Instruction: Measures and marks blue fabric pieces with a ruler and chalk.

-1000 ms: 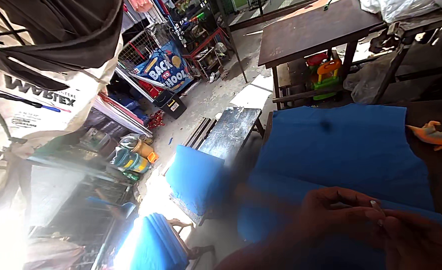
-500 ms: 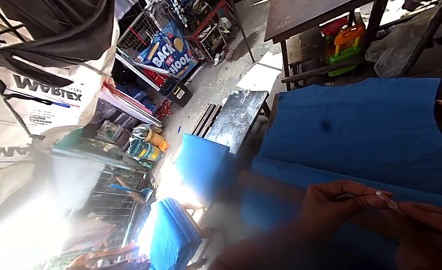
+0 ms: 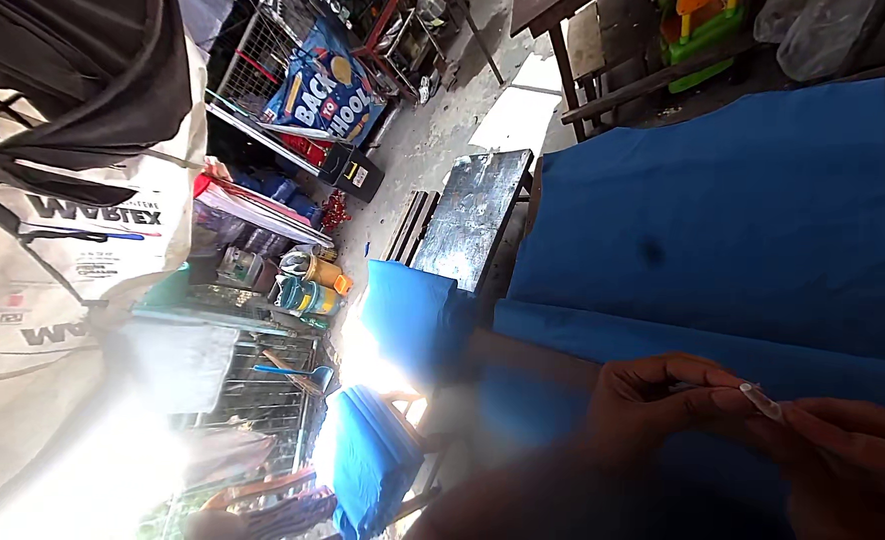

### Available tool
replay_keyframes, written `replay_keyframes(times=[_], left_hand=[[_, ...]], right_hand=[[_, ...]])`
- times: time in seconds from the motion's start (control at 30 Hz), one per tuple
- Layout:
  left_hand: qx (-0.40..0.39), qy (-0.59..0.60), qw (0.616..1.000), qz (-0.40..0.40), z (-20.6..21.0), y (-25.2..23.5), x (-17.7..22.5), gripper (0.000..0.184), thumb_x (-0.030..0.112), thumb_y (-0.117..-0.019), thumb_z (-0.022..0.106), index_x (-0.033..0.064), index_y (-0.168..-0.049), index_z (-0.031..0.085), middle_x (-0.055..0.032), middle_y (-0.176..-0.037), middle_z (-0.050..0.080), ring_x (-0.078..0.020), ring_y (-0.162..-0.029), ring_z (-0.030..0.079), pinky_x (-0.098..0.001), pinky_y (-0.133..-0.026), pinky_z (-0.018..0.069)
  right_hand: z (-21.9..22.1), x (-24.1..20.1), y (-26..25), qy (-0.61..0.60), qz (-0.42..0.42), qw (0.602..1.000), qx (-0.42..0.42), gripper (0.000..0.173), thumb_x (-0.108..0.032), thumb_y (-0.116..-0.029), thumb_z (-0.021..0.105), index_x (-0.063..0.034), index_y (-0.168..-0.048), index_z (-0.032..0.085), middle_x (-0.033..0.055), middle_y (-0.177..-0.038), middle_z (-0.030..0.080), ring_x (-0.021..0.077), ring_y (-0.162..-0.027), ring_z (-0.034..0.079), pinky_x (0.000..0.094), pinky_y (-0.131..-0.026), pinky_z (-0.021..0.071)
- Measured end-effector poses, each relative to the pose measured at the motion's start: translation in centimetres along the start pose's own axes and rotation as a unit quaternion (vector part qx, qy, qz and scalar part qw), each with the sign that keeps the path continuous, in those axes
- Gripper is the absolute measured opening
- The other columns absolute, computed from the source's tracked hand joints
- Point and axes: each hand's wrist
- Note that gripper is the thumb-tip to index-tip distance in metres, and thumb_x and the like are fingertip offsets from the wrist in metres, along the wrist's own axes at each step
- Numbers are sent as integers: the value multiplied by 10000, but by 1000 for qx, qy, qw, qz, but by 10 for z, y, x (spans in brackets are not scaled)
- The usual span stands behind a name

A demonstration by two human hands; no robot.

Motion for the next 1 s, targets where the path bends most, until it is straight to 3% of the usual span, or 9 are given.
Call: replay_keyframes(times=[0.23,0.4,0.5,0.6,0.7,0.8,1.0], left_hand=[[43,-71,992,93,2,-6,1,66,-30,-909,685,26,-917,719,31,-976,725,-30,-1005,673,-245,-923,547],[75,-83,991,70,5,-7,10,90,-77,-905,631,-4,-910,684,26,-951,700,0,-939,656,-209,-863,547],[60,-79,994,48,3,-6,13,97,-75,-924,587,-11,-942,657,37,-941,681,13,-916,643,-200,-854,538],[49,-81,995,36,0,-1,15,82,-63,-932,575,-15,-953,637,42,-928,666,17,-901,636,-197,-841,535],[34,-98,994,39,-4,3,18,61,-46,-937,578,-13,-960,624,43,-936,656,18,-915,629,-200,-855,530],[36,-117,992,34,-7,7,23,58,-40,-938,564,-19,-966,609,39,-939,641,17,-924,622,-199,-864,528],[13,-94,995,31,-14,12,25,82,9,-959,581,8,-1036,608,38,-1019,655,-6,-986,632,-224,-896,533]], right_hand=[[2,7,-8,0,-16,1000,-13,45,-149,-987,674,-181,-1016,685,-159,-1045,632,-98,-985,610,55,-850,510],[6,8,-9,15,-24,1000,-12,93,-142,-979,679,-200,-1049,699,-162,-1078,639,-78,-987,628,77,-845,533],[12,3,-6,-5,6,1000,-9,120,-148,-982,675,-213,-1075,715,-193,-1070,673,-78,-946,650,91,-823,552],[17,-10,-6,-36,65,997,-15,111,-90,-995,634,-172,-1027,702,-202,-968,713,-82,-850,670,102,-773,569],[23,-23,-7,-107,142,984,-13,230,32,-977,581,-163,-993,701,-193,-909,737,-65,-782,682,114,-725,575],[25,-28,-3,-179,195,964,-13,302,42,-987,552,-195,-985,739,-164,-886,756,-46,-751,692,124,-691,581],[28,-31,5,-196,218,956,2,322,54,-1001,508,-161,-967,746,-131,-836,755,-28,-716,693,127,-674,580]])
Point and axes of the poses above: each hand's wrist, its own y-axis away from the middle knuckle, its own z-axis out of the palm, x = y × z
